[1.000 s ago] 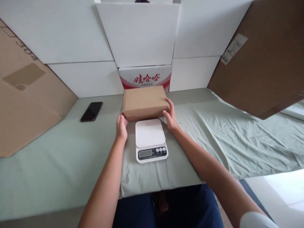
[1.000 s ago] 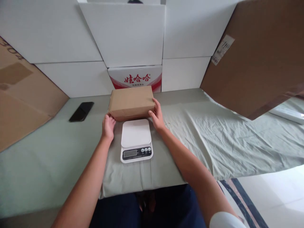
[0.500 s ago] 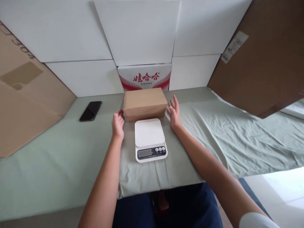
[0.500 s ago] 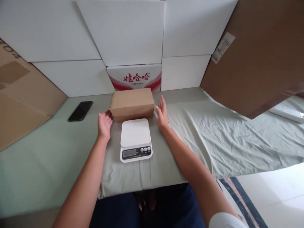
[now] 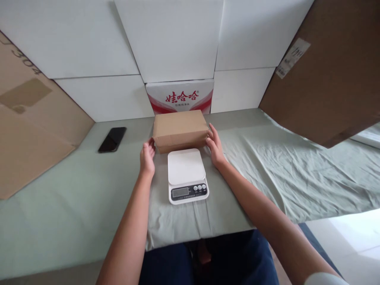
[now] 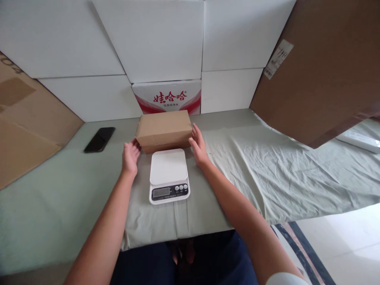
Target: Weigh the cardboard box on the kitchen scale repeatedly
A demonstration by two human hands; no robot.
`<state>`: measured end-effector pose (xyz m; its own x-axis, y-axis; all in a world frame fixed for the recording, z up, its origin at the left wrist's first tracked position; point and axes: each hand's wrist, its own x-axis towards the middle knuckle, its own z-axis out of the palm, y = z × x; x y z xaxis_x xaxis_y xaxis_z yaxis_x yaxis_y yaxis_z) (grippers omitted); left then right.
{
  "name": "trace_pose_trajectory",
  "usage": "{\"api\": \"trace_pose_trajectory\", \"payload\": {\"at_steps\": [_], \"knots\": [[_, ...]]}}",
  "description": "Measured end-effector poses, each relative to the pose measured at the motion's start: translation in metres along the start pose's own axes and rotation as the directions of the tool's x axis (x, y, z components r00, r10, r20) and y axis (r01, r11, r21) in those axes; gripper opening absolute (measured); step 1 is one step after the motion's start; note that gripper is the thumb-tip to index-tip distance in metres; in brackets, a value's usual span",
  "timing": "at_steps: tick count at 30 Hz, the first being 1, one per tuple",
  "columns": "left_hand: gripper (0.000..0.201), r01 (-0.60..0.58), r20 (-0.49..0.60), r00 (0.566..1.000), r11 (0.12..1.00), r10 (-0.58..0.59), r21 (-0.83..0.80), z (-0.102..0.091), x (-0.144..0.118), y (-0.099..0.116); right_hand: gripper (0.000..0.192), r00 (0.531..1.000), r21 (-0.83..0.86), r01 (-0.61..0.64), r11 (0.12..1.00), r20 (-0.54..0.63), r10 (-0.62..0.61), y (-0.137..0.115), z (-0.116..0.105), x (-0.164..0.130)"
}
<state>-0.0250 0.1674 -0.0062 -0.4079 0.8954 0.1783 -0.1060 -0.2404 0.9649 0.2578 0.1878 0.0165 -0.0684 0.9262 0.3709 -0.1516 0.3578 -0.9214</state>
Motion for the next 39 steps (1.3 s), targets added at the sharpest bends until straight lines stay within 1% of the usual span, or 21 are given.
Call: {"api": "trace_pose_trajectory", "payload": {"at_steps": [4, 8, 11, 13, 17, 21, 27, 29, 32, 34, 36, 39], "knots": [[0.095, 0.022, 0.022, 1.0, 1.0, -0.022, -0.012, 0.004, -0.004, 0.005, 0.089, 0.999, 0.017, 0.03, 0.999, 0.015, -0.031, -0.001, 0.003, 0.0], [0.092, 0.043, 0.043, 0.998, 0.999, -0.043, -0.014, 0.007, -0.009, 0.009, 0.091, 1.0, -0.018, 0.015, 1.0, 0.004, -0.015, 0.002, 0.001, 0.001], [0.09, 0.052, 0.043, 0.998, 0.999, -0.052, -0.009, 0.008, -0.011, 0.009, 0.091, 1.0, -0.056, 0.018, 0.998, 0.018, -0.017, 0.004, 0.0, 0.001], [0.091, 0.055, 0.041, 0.998, 0.998, -0.055, -0.004, 0.007, -0.01, 0.007, 0.094, 0.999, -0.058, 0.019, 0.998, 0.027, -0.017, 0.005, 0.0, 0.001], [0.09, 0.038, 0.045, 0.998, 0.999, -0.038, -0.001, 0.006, -0.009, 0.002, 0.1, 0.999, -0.042, -0.008, 0.999, 0.039, 0.01, 0.006, 0.001, 0.002], [0.086, 0.017, 0.065, 0.998, 1.0, -0.016, -0.011, 0.007, -0.01, 0.002, 0.093, 0.998, -0.061, 0.023, 0.998, 0.067, -0.019, 0.003, 0.003, 0.002], [0.081, -0.007, 0.073, 0.997, 1.0, 0.008, -0.022, 0.012, -0.016, 0.014, 0.093, 0.995, -0.054, 0.077, 0.996, 0.067, -0.073, -0.002, 0.0, 0.002], [0.082, -0.042, 0.089, 0.995, 0.999, 0.043, -0.016, 0.013, -0.019, 0.02, 0.094, 0.994, -0.069, 0.095, 0.993, 0.056, -0.091, -0.005, -0.001, 0.001], [0.081, -0.129, 0.108, 0.986, 0.992, 0.127, 0.006, 0.01, -0.031, 0.033, 0.094, 0.99, -0.11, 0.133, 0.985, 0.065, -0.126, -0.012, -0.001, -0.008], [0.081, -0.181, 0.101, 0.979, 0.983, 0.179, 0.012, 0.005, -0.047, 0.041, 0.093, 0.984, -0.145, 0.169, 0.975, 0.078, -0.159, -0.017, -0.002, -0.023], [0.081, -0.222, 0.082, 0.972, 0.975, 0.221, 0.009, -0.003, -0.068, 0.048, 0.092, 0.98, -0.18, 0.192, 0.965, 0.094, -0.178, -0.021, -0.004, -0.044], [0.08, -0.256, 0.047, 0.966, 0.967, 0.256, 0.011, -0.014, -0.106, 0.054, 0.091, 0.98, -0.219, 0.19, 0.957, 0.102, -0.171, -0.024, -0.012, -0.081]]}}
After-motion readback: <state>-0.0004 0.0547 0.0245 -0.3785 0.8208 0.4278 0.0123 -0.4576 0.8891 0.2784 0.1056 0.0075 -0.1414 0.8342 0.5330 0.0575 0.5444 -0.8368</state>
